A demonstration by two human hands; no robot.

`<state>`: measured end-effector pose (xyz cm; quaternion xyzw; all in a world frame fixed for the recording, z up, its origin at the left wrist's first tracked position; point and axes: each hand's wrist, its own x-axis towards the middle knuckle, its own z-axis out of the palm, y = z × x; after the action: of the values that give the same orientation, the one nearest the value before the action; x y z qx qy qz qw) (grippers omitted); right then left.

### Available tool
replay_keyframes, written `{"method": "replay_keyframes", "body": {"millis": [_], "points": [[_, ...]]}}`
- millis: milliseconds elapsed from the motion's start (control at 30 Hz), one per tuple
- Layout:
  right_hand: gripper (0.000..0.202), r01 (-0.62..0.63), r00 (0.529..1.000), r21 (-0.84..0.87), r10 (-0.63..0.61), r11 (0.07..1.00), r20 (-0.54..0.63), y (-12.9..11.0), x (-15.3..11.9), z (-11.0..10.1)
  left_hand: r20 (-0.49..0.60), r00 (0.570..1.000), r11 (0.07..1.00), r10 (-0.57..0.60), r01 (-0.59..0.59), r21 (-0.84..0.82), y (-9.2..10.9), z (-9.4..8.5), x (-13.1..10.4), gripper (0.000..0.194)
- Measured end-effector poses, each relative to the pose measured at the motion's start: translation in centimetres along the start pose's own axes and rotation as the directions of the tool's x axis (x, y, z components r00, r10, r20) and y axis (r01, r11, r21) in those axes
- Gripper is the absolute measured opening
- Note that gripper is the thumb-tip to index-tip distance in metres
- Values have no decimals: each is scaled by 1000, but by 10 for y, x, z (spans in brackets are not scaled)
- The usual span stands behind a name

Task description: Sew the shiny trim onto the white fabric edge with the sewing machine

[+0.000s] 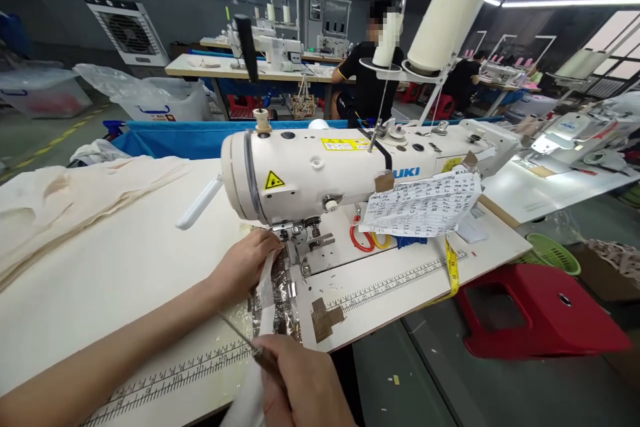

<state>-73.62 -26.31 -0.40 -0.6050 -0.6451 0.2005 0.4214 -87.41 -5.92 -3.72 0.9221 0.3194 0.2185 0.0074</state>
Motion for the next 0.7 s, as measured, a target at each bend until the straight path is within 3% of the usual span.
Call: {"method": "replay_keyframes", "body": {"millis": [100,233,433,700], "points": [[34,124,992,-134,-119,983,45,26,5,1,-65,998,984,11,-22,-176,-12,0,-3,17],[32,95,995,-348,-104,933,-8,44,25,7,-68,998,928,14,-39,-371,-20,-3,-4,16],[33,104,991,-453,-129,886,-26,49,52,23,-114,992,910,60,-101,-401,-20,-7,-2,16],[32,144,982,-468,-183,872,-39,53,59,29,-70,997,931,21,-45,-361,-21,-2,-3,17]]}}
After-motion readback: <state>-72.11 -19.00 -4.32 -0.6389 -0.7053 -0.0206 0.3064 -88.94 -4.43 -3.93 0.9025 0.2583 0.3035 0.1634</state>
